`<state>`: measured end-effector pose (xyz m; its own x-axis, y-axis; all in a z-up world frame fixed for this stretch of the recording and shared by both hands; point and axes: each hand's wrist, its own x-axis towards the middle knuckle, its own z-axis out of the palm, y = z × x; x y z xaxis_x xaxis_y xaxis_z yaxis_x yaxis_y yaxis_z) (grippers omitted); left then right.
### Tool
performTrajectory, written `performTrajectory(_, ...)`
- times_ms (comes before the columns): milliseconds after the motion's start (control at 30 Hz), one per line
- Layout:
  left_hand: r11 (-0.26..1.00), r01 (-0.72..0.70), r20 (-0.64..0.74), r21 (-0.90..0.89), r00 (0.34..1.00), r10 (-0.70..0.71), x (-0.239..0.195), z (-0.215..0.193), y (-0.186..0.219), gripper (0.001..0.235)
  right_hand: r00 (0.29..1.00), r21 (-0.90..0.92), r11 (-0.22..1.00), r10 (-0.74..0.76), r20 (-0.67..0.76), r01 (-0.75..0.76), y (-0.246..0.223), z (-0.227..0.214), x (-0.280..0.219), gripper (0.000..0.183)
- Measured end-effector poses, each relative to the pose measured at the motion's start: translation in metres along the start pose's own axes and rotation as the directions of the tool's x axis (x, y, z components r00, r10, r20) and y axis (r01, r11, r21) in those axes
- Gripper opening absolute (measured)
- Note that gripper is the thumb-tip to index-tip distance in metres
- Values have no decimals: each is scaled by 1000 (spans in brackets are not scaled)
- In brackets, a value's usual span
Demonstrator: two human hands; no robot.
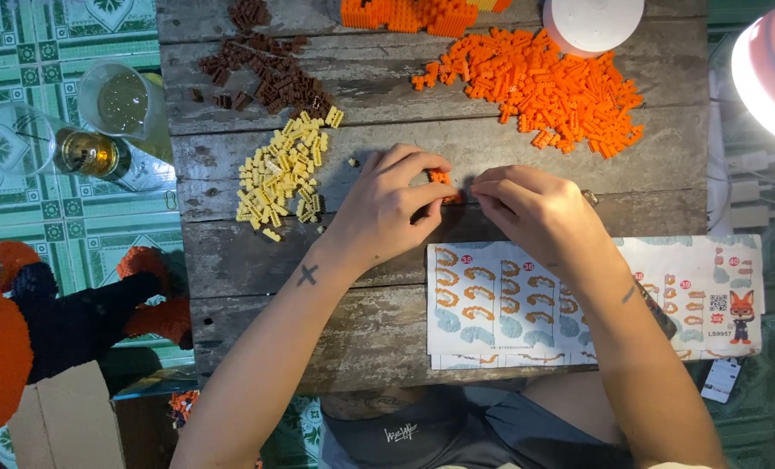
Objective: The person assembles a small figure using orange and yellow micro beads, following a printed instruction sheet. They connect individual beads by hand and use pliers to press the assembled sections together.
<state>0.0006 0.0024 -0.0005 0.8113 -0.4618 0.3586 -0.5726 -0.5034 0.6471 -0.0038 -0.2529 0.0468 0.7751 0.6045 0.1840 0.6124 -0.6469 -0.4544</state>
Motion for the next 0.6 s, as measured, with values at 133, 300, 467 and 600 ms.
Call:
performTrajectory(133, 1000, -10, -12, 4, 1000, 10, -1, 1, -2, 16, 998, 46, 998, -47, -36, 49, 3, 6, 3, 7)
performTrajectory(300, 1000, -9, -10, 11, 1000, 9, 0, 1, -2, 14, 995, 44, 996, -81, -57, 83, 4, 11, 5, 8)
performTrajectory(467, 1000, -10, -8, 8, 1000, 10, -1, 2, -3, 15, 993, 93, 992, -83, -79, 90, 5, 12, 6, 6)
performTrajectory(600, 1000, -17, -11, 17, 1000, 17, -1, 3, -3, 14, 991, 123, 987, -88, -98, 100, 8, 15, 6, 6)
